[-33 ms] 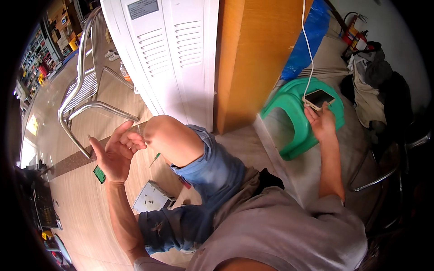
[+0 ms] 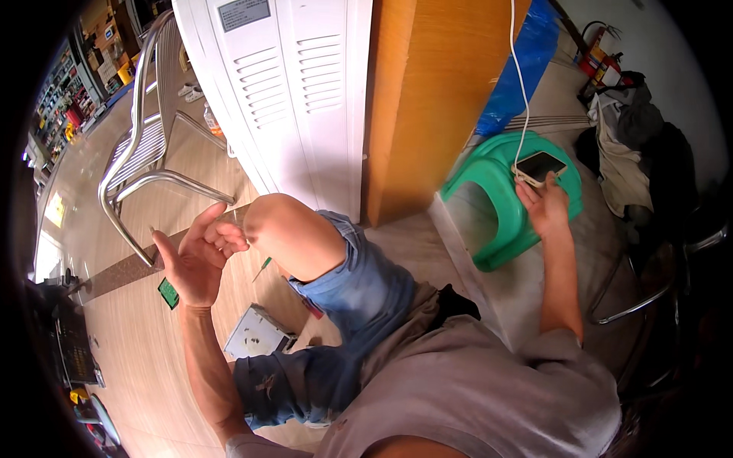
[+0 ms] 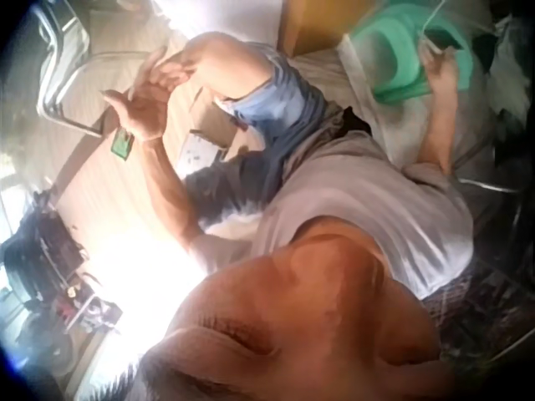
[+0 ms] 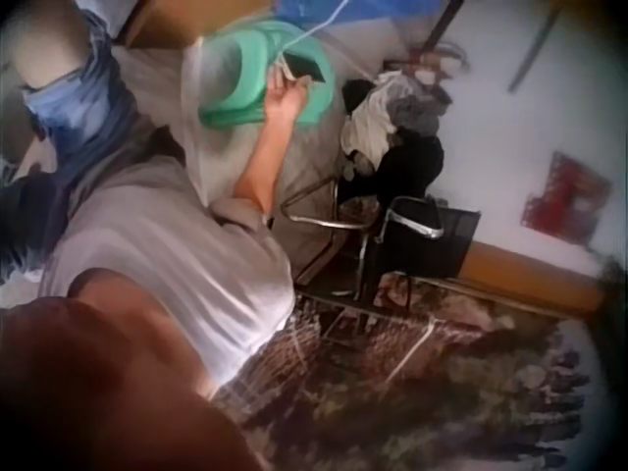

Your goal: The person assembles a small motor and bracket by hand and using a screwdriver, joining the motor to the bracket and tightening the screws.

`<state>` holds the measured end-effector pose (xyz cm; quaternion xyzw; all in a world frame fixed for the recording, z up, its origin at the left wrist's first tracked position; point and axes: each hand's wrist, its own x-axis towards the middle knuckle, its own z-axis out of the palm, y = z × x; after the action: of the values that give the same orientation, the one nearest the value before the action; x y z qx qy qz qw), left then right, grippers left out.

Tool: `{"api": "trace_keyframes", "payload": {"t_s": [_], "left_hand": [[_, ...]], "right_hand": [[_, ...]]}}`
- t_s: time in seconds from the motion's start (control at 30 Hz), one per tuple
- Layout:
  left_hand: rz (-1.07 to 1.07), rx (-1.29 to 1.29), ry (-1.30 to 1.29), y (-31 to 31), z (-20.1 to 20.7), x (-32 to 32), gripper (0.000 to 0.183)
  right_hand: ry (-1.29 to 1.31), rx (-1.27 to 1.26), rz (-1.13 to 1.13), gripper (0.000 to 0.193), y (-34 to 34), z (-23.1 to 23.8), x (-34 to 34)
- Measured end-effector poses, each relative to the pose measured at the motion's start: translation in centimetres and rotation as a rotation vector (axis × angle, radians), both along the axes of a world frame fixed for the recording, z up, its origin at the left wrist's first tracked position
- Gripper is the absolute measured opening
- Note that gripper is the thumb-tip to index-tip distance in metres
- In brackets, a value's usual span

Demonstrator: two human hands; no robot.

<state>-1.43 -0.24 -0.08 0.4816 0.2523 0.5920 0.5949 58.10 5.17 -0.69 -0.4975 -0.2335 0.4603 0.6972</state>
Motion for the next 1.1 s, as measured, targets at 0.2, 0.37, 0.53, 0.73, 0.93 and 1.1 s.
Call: {"api": "trace_keyframes", "payload": {"t_s": [0.2, 0.37, 0.53, 0.73, 0.93, 1.1], "left_hand": [[-0.011, 0.039, 0.089, -0.3, 0.3, 0.0, 0.106], [-0.031, 0.051, 0.117, -0.2, 0.3, -0.1, 0.106], [-0.02, 0.03, 0.135, -0.2, 0.2, -0.3, 0.106], [0.004, -0.009, 0.129, -0.5, 0.0, -0.7, 0.107], [0.05, -0.064, 0.105, -1.1, 0.1, -1.9, 0.103], [0.303, -0.257, 0.496, -2.0, -0.3, -4.1, 0.081]], "right_hand": [[-0.236, -0.311, 0.012, 0.043, -1.0, 3.4, 0.8], [-0.488, -0.385, -0.055, 0.058, -2.4, 4.5, 0.7], [-0.671, -0.406, 0.005, 0.056, -3.0, 5.7, 0.3], [-0.786, -0.448, -0.023, 0.059, -3.3, 6.1, 0.3], [-1.093, -0.119, -0.181, 0.044, -3.1, 4.2, -3.5], [-1.075, 0.248, 0.199, 0.029, -3.1, -0.4, -15.1]]}}
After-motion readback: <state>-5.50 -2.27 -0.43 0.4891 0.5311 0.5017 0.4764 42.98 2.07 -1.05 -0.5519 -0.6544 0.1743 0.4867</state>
